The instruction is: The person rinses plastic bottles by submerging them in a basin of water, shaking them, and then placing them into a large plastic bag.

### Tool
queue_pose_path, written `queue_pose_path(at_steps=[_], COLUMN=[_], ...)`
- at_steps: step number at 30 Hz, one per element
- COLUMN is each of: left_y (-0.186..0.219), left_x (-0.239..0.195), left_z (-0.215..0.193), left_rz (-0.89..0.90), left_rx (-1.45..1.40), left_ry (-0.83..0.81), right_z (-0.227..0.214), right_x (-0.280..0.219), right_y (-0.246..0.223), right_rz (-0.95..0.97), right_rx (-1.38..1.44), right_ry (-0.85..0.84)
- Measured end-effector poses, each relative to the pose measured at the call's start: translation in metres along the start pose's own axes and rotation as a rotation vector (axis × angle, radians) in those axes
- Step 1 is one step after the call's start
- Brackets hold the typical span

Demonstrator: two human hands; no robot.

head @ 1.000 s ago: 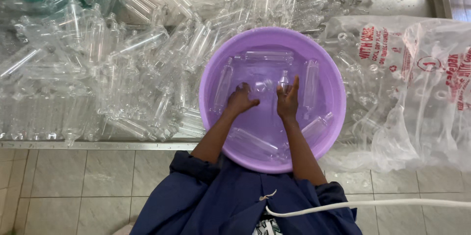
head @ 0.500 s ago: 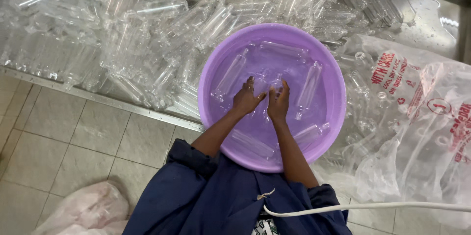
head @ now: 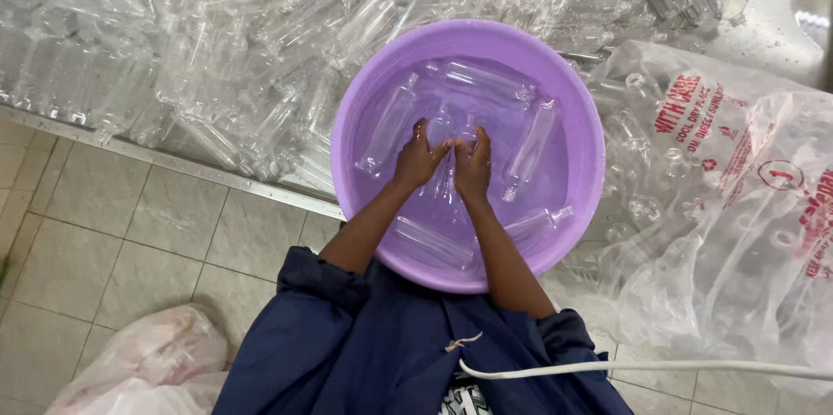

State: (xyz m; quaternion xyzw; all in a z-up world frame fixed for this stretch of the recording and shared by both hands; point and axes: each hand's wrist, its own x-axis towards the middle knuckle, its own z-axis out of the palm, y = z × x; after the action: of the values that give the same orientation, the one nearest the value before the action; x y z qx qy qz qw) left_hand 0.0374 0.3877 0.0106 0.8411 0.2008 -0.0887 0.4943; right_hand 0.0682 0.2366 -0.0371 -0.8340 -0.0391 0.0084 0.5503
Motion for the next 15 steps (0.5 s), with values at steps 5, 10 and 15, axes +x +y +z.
queue_pose_path(at_steps=[5, 10, 15], left_y=[-0.005, 0.007, 0.003], left_x=[0.001, -0.001, 0.008], left_z=[-0.005, -0.017, -0.011], left_rz=[0.064, 0.045, 0.024], left_rx=[0.042, 0.086, 0.064], left_ry=[-0.095, -0.2, -0.248], right_z=[-0.009, -0.011, -0.012], right_x=[-0.004, 0.004, 0.011], right_y=[-0.016, -0.004, 0.006], right_rz=[0.127, 0.222, 0.145], right_rx=[-0.043, -0.143, -0.16], right_ry=[0.03, 0.025, 0.048])
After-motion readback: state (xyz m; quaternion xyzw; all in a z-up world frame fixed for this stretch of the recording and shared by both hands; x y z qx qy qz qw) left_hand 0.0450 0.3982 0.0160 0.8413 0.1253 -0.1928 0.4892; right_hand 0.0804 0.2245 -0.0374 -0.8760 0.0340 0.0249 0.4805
